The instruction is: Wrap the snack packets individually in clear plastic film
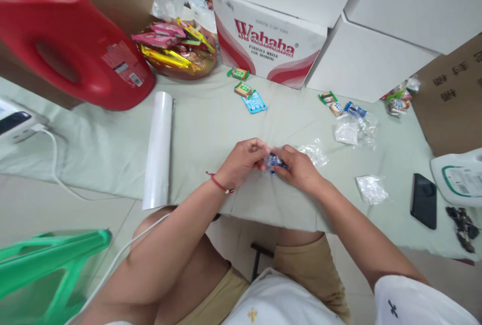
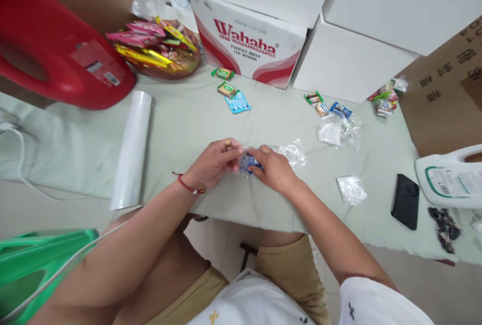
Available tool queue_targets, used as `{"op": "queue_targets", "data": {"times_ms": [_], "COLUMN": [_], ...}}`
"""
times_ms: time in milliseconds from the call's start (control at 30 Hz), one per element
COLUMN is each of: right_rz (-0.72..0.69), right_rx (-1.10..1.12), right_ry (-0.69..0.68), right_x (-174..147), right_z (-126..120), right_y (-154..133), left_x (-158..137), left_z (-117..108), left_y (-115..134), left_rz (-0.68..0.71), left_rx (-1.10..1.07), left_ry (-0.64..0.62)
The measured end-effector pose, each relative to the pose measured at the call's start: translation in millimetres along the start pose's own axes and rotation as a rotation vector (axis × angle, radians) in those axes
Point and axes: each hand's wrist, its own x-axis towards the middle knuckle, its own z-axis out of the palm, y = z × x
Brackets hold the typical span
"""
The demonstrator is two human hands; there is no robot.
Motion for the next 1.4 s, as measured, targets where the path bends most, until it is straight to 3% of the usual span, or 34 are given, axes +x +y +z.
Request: {"op": "queue_targets", "data": {"times_ms": [67, 200, 300, 367, 400, 467, 533, 700, 800, 833, 967, 1067, 1167, 1300, 1333, 1400], "right_rz": [0.016, 0.077, 0.304, 0.47, 0.522, 0.541, 0.501, 0.544, 0.608, 0.608, 0.55, 0.464, 0.364, 0.247, 0.228, 0.185], "right_rx": [0.174, 0.618, 0.552, 0.349, 0.259, 0.184, 0.241, 0.459, 0.553, 0.543, 0.453, 0.437, 0.326, 0.194, 0.137, -0.01], "right_ry": [0.037, 0.107, 0.434, 0.558, 0.54, 0.366, 0.214, 0.324, 0.212, 0.232, 0.552, 0.572, 0.54, 0.456, 0.438, 0.393], "right_x": [-1, -17, -31, -37, -38, -39, -40, -48, -49, -46, -16, 10, 20, 10, 7, 1], "right_z": [1, -20, -42, -48, -49, -46, -44, -45, -43, -42, -28, -7, 12, 22, 22, 24], "right_y": [5, 27, 50, 64, 68, 73, 71, 61, 53, 49, 24, 1, -11, -11, -11, -14], "left_x": [6, 15, 15, 13, 11, 9, 8, 5, 2, 2, 1, 2, 2, -3, -4, -3], "left_z": [12, 25, 28, 29, 29, 31, 33, 38, 40, 41, 47, 51, 43, 13, 4, -12], "left_y": [-5, -20, -27, -27, -27, -25, -22, -15, -15, -16, -22, -25, -26, -20, -18, -14], "left_rz": [0.068, 0.387, 0.507, 0.521, 0.517, 0.491, 0.45, 0.341, 0.338, 0.344, 0.388, 0.435, 0.447, 0.356, 0.313, 0.256], "left_rx": [0.037, 0.448, 0.647, 0.733, 0.777, 0.866, 0.954, 1.095, 1.154, 1.175, 1.229, 1.187, 0.981, 0.328, 0.166, -0.018], "left_ry": [-0.032, 0.092, 0.083, 0.078, 0.079, 0.078, 0.07, 0.037, 0.036, 0.039, 0.058, 0.086, 0.044, -0.166, -0.164, -0.033]}}
